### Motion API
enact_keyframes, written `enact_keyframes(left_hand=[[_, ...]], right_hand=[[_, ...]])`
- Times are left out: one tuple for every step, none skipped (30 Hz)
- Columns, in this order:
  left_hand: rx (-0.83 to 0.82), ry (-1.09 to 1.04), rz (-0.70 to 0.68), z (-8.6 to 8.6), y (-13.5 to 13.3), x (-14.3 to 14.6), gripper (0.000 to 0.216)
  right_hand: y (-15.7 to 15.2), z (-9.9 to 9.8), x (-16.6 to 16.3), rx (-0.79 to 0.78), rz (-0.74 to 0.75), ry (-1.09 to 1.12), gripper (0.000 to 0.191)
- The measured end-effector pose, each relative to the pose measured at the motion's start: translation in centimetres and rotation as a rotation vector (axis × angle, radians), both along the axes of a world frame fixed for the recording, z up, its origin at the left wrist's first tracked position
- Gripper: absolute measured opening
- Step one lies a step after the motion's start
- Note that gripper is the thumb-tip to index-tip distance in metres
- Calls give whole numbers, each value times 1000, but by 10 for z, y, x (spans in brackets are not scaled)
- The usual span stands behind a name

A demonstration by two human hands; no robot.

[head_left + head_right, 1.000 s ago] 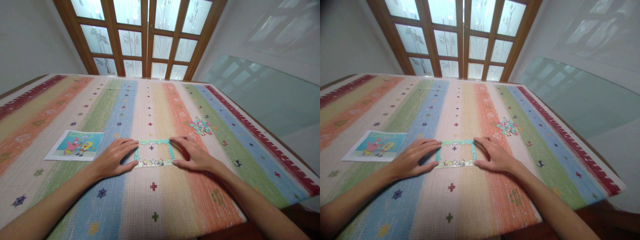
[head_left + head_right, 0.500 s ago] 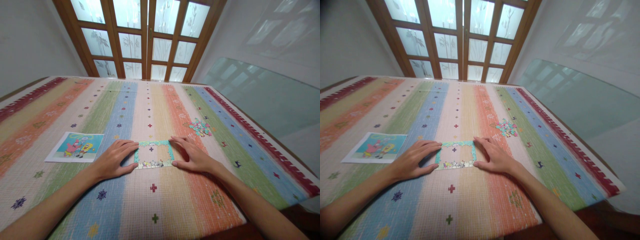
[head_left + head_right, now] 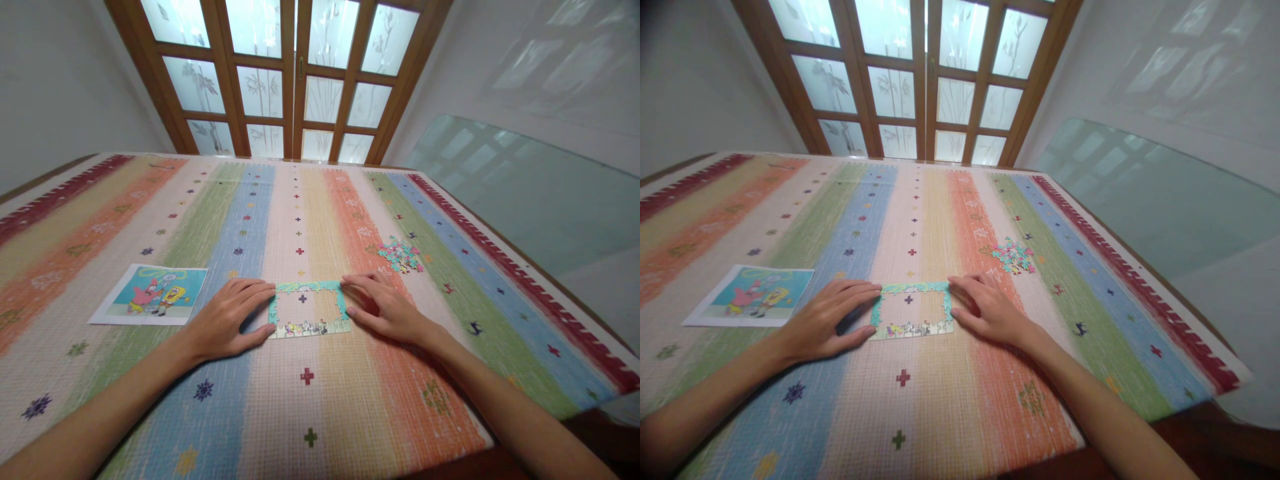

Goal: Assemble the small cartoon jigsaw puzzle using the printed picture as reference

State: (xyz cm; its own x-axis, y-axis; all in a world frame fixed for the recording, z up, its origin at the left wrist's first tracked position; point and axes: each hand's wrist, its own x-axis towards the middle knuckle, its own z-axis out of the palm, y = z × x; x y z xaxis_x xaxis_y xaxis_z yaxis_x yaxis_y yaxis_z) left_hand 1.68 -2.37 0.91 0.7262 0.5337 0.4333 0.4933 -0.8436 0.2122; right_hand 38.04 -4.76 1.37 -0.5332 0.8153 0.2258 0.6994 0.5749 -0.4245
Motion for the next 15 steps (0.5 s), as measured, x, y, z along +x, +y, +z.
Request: enact_keyframes(left_hand=[[8,-6,7,0,0,0,47],[15,-13,15,0,-1,0,47],[16,-14,22,0,-1,0,46],[14,-13,28,0,-1,0,46],[9,-8,32,0,-2,-1,46],[2,-1,36,0,-2,-1,46],[-5,4,40,0,-2,-1,46],[-11,8,41,0,-2,-1,46],[-14,10,41,0,-2,-1,46],[-15,9,41,0,-2,-1,46],[-16,9,40,0,-2,-1,46],[-17,9,39,0,-2,-1,46],[-19,8,39,0,-2,-1,46],[-21,6,40,-1,-2,-1,46],[-22,4,40,-1,-2,-1,46]], right_hand=[[0,0,0,8,-8,-2,55],[0,0,0,14,-15,-3,56],[0,0,-1,16,-18,-3,56],[0,0,-1,17,-19,-3,56],[0,-1,-1,19,-19,-4,55],[0,-1,-1,19,-20,-5,55],[0,-2,-2,20,-18,-6,54],[0,-3,-2,19,-15,-7,53],[0,-3,-2,19,-10,-6,52],[0,-4,-2,18,-5,-4,52],[0,-4,-2,18,2,-3,51],[-1,-4,-3,17,7,-1,51],[-1,-4,-3,17,8,0,51],[0,-4,-3,16,6,1,51],[0,-4,-3,14,6,3,51]])
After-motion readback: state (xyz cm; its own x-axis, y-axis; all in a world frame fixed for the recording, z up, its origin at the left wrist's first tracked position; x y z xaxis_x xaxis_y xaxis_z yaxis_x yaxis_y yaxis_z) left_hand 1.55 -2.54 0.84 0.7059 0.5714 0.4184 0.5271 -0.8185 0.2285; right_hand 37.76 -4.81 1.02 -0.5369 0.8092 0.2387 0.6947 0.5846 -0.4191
